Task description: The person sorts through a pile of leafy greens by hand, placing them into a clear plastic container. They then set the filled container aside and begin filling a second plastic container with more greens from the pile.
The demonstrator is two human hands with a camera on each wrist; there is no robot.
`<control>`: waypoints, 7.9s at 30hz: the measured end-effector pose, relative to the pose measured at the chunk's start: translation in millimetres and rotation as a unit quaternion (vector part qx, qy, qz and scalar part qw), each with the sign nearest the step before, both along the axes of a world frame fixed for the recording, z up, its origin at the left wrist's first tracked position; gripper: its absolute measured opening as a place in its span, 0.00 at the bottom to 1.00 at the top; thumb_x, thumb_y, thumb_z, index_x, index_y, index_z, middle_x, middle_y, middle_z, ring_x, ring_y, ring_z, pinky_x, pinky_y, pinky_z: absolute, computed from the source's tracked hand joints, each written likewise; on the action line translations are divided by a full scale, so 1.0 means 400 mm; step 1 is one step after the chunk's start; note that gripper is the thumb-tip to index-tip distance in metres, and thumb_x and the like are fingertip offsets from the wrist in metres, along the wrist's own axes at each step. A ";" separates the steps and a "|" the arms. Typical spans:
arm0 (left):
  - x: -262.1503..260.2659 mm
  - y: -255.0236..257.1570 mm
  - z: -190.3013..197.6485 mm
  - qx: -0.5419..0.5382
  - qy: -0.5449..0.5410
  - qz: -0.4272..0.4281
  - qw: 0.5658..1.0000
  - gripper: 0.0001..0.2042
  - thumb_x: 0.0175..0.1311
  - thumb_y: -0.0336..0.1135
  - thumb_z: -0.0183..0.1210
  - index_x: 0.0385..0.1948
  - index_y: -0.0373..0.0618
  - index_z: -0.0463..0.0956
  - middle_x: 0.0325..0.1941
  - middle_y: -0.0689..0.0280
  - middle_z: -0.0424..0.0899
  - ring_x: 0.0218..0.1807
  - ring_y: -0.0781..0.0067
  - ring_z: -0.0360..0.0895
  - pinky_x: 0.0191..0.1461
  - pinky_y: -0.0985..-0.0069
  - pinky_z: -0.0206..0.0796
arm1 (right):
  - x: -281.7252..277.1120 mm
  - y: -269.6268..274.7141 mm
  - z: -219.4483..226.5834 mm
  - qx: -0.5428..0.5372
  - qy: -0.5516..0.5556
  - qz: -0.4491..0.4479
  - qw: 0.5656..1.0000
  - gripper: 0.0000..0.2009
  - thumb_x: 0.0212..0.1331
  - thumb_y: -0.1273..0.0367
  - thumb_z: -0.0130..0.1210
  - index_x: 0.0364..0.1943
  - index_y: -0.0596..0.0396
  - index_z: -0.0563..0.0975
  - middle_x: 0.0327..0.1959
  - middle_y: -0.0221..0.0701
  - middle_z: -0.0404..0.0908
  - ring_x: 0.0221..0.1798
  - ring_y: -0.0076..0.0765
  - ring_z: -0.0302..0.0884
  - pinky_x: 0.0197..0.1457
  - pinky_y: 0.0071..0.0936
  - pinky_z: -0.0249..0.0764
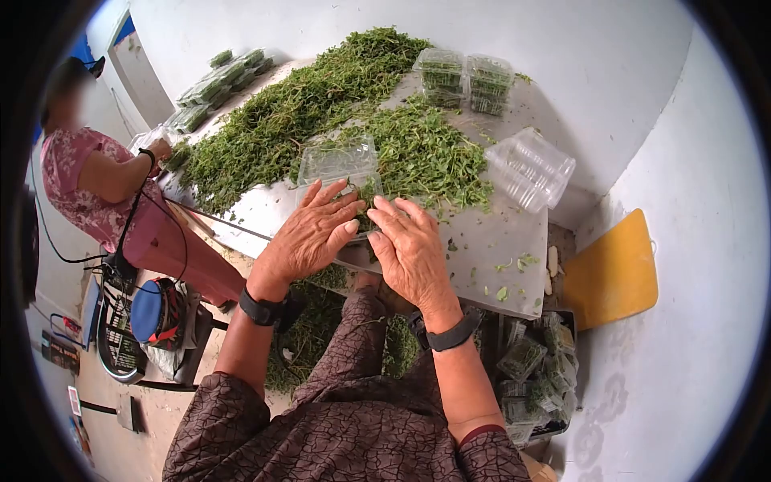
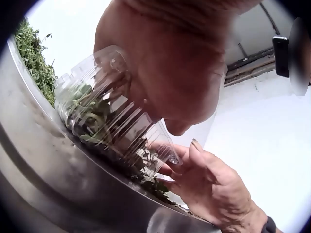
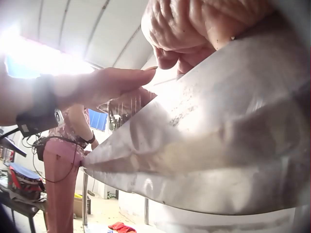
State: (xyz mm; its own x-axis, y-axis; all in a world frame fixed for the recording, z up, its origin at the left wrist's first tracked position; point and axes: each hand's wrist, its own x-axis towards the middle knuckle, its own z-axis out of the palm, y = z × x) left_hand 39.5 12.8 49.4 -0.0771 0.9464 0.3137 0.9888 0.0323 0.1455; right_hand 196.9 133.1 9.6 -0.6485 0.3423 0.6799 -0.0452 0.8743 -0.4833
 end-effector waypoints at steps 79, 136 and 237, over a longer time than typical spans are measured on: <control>-0.115 -0.033 -0.129 0.344 -0.342 0.109 0.867 0.17 0.70 0.39 0.43 0.50 0.39 0.73 0.49 0.52 0.75 0.52 0.55 0.73 0.57 0.67 0.63 | -0.006 0.006 -0.011 -0.070 0.018 -0.022 0.997 0.19 0.64 0.64 0.52 0.52 0.64 0.74 0.55 0.45 0.75 0.58 0.51 0.71 0.60 0.39 0.69; -0.137 -0.046 -0.164 0.389 -0.520 0.109 0.752 0.12 0.59 0.24 0.51 0.45 0.37 0.74 0.21 0.78 0.64 0.22 0.89 0.59 0.25 0.87 0.51 | 0.234 0.278 0.147 0.171 -0.112 -0.343 0.917 0.20 0.50 0.70 0.59 0.49 0.61 0.74 0.51 0.50 0.76 0.42 0.51 0.80 0.44 0.41 0.76; -0.106 -0.047 -0.153 0.466 -0.525 0.143 0.698 0.07 0.59 0.22 0.51 0.38 0.38 0.73 0.18 0.75 0.70 0.19 0.89 0.63 0.22 0.86 0.53 | -0.168 0.209 0.214 -0.003 -0.234 -0.137 0.962 0.17 0.50 0.67 0.60 0.46 0.53 0.81 0.38 0.44 0.83 0.45 0.49 0.80 0.52 0.39 0.74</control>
